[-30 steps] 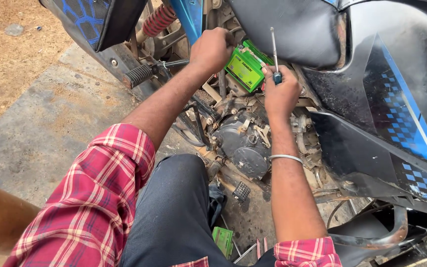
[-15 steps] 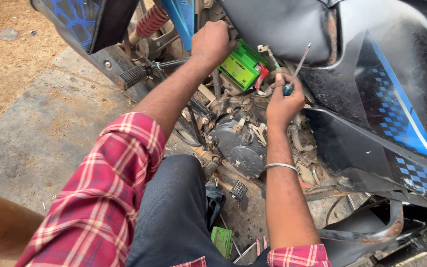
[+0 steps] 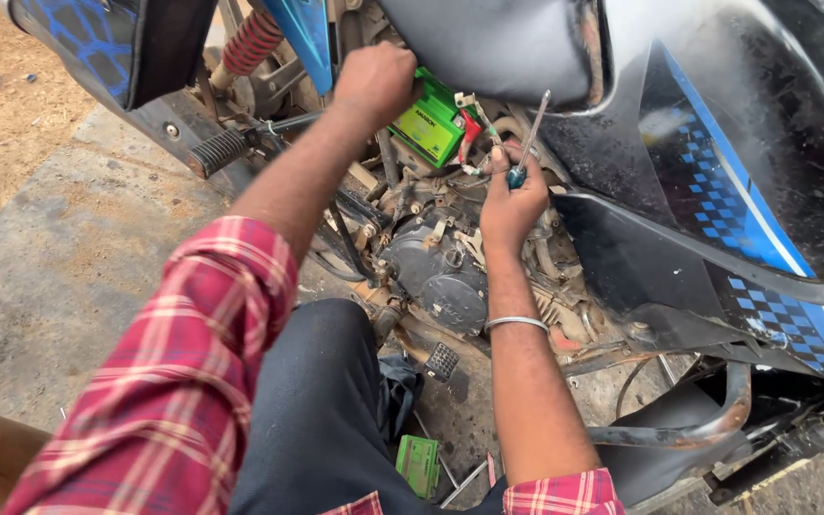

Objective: The recorder is replacing or servicing the battery of a motorcycle, connecting and securing terminal wires.

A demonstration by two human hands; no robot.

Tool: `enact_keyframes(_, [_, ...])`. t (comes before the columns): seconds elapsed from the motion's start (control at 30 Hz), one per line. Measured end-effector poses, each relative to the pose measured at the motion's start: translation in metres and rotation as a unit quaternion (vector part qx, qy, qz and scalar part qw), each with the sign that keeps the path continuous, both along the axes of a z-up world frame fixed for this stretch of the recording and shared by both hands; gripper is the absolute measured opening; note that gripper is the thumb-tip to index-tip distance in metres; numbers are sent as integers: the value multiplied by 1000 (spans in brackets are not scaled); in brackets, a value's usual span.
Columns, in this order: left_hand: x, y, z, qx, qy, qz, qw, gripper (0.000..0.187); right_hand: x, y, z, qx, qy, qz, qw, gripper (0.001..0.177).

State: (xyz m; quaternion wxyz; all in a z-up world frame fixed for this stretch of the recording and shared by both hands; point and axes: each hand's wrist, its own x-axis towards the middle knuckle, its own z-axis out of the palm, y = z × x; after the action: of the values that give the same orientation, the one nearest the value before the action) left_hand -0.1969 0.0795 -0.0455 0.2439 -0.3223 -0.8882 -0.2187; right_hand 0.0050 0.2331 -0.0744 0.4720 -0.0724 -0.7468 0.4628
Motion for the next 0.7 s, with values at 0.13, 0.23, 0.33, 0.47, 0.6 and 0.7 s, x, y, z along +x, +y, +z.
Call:
enact_keyframes(0.13, [2, -29, 15, -76, 33, -26, 996, 24, 5, 4, 2, 70, 10, -3, 997, 17])
enact_keyframes(0.23, [4, -42, 21, -149, 95, -31, 984, 18, 5, 4, 2, 13, -4, 5, 1000, 18])
enact_keyframes(0.33, [6, -45, 23, -210, 148, -43, 966, 31, -2, 2, -3, -9, 1, 5, 1000, 17])
enact_keyframes(0.47, [12, -40, 30, -203, 125, -59, 969, 24, -5, 3, 0, -12, -26, -11, 1000, 16])
enact_keyframes(0.6, [-2, -43, 8, -46, 84, -51, 994, 12, -6, -20, 30, -90, -148, -21, 985, 14])
enact_keyframes(0.7, [-25, -43, -15, 127, -25, -24, 991, 20, -17, -31, 32, 222, -69, -99, 968, 15])
